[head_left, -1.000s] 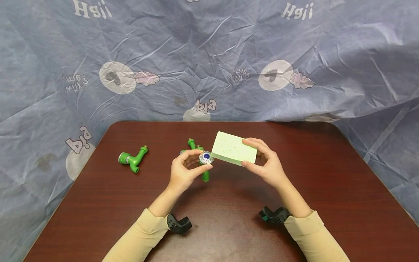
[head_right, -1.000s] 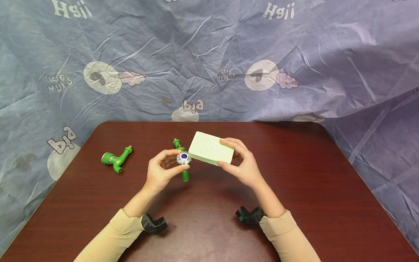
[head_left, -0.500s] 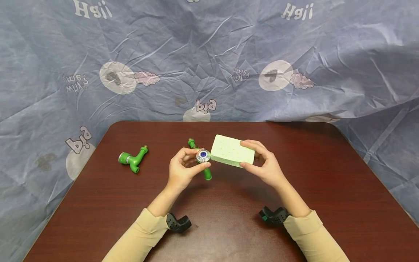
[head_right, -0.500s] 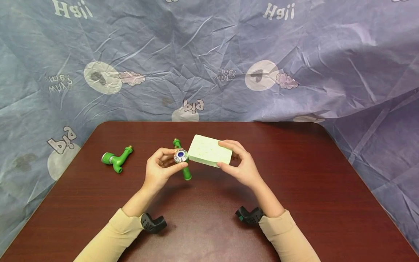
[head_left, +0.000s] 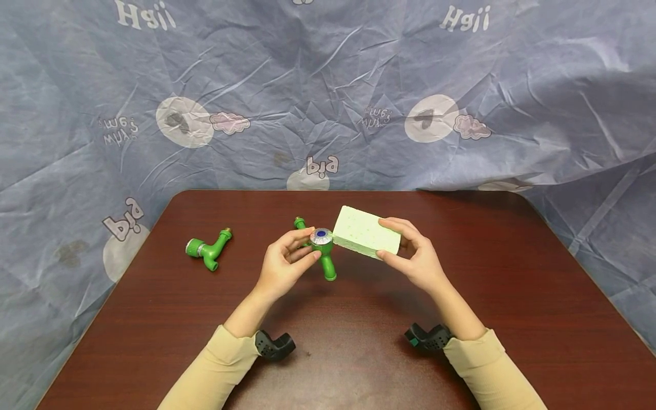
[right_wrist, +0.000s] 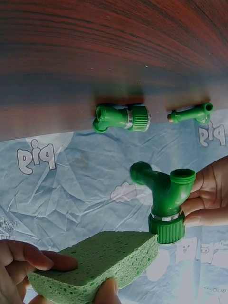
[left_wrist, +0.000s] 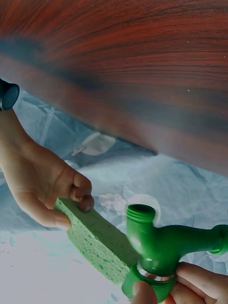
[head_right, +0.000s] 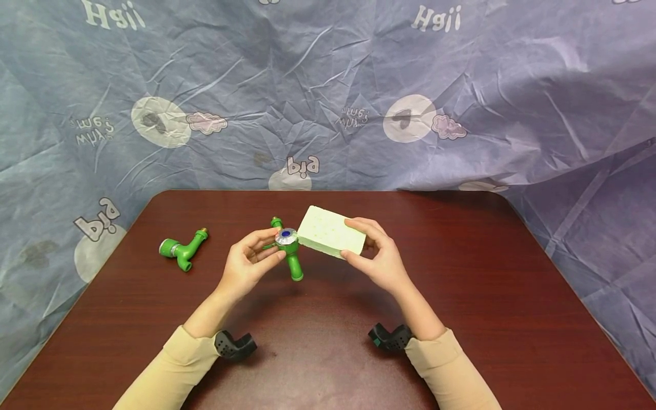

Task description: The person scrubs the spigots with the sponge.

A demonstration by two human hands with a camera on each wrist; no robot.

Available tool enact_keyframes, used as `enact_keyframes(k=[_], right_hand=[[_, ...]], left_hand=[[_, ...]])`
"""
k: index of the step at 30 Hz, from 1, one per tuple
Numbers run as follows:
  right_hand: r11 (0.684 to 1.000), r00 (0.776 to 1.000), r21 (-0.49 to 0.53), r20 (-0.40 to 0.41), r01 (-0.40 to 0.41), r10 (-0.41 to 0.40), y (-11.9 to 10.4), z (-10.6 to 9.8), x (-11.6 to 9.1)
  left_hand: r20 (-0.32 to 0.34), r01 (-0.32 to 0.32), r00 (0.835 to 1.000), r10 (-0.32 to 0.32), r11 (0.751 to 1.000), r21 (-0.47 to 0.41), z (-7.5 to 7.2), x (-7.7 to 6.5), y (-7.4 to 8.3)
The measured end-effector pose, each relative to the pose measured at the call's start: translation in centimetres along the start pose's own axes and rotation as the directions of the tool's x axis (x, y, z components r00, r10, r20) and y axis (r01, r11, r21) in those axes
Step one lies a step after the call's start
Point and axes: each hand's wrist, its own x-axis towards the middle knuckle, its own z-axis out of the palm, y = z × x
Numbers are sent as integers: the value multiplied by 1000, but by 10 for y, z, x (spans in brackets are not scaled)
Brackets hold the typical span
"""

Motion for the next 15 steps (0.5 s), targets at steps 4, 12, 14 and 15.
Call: enact_keyframes(k=[4,12,14,15], right_hand=[[999,1000,30,3,-11,11,-1,1,0],[999,999,35,30,-14,13,-1,3,0],[998,999,58,28,-23,21,0,2,0],[997,999,76,27,-24,22,-1,2,0]], left_hand=[[-5,59,998,-59,998,30,1,1,2],[55,42,997,-47,996,81,3,1,1],[50,74,996,-79,993,94,3,0,2],[47,85,995,-90,991,99,3,0,3]])
